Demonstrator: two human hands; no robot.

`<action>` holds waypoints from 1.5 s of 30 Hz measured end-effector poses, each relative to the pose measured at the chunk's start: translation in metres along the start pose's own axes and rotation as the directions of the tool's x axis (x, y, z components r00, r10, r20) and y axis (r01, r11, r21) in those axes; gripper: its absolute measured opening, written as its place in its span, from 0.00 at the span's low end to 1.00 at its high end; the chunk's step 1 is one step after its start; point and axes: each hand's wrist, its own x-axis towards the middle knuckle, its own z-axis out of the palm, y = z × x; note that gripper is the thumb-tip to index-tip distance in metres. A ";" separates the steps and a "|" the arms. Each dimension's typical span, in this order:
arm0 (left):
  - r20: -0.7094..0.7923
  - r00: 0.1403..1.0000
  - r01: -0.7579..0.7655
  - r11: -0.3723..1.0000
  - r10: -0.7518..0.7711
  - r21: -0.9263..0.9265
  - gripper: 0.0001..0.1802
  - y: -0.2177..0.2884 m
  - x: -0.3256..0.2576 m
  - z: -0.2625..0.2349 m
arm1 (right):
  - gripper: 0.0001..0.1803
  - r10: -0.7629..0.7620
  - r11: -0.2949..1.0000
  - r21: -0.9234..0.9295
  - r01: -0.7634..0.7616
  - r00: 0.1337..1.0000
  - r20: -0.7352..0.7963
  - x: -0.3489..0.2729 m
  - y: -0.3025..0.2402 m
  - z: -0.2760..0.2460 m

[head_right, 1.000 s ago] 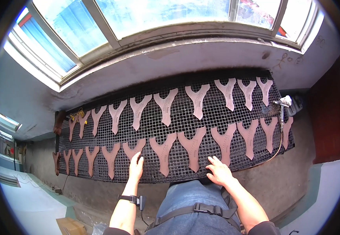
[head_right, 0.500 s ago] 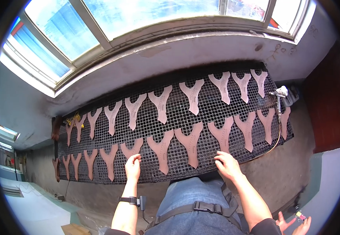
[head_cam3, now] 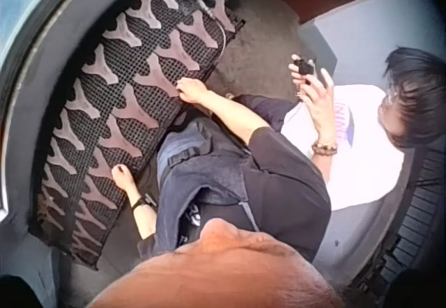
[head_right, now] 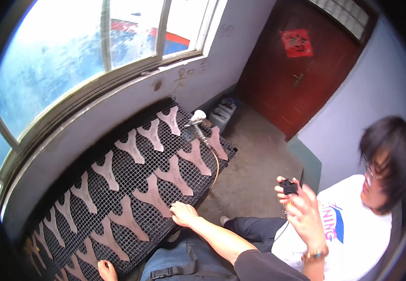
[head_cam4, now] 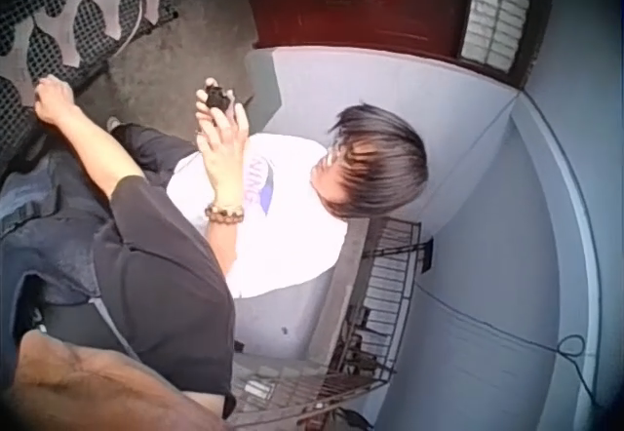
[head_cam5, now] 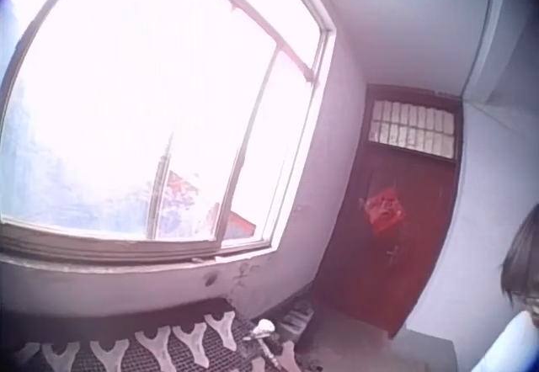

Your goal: Collect the leather shoe parts from the drying rack after they have been sprayed.

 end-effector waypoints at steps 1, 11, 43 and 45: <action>-0.184 0.976 -0.118 0.993 0.117 0.009 0.15 0.003 -0.001 0.001 | 0.18 0.007 1.000 -0.008 -0.007 0.999 0.040 0.002 0.001 0.000; -0.179 0.984 -0.017 0.999 0.022 0.028 0.16 0.014 0.006 0.003 | 0.19 0.033 0.999 0.011 -0.034 0.995 0.093 0.003 0.007 -0.002; -0.210 0.976 0.034 0.993 -0.058 -0.116 0.06 0.002 0.009 0.009 | 0.23 0.113 0.982 0.118 -0.151 0.954 0.278 0.001 0.002 -0.043; -0.198 0.978 0.040 0.992 -0.064 -0.124 0.06 0.005 0.009 0.007 | 0.23 0.115 0.984 0.101 -0.148 0.953 0.282 0.000 0.001 -0.043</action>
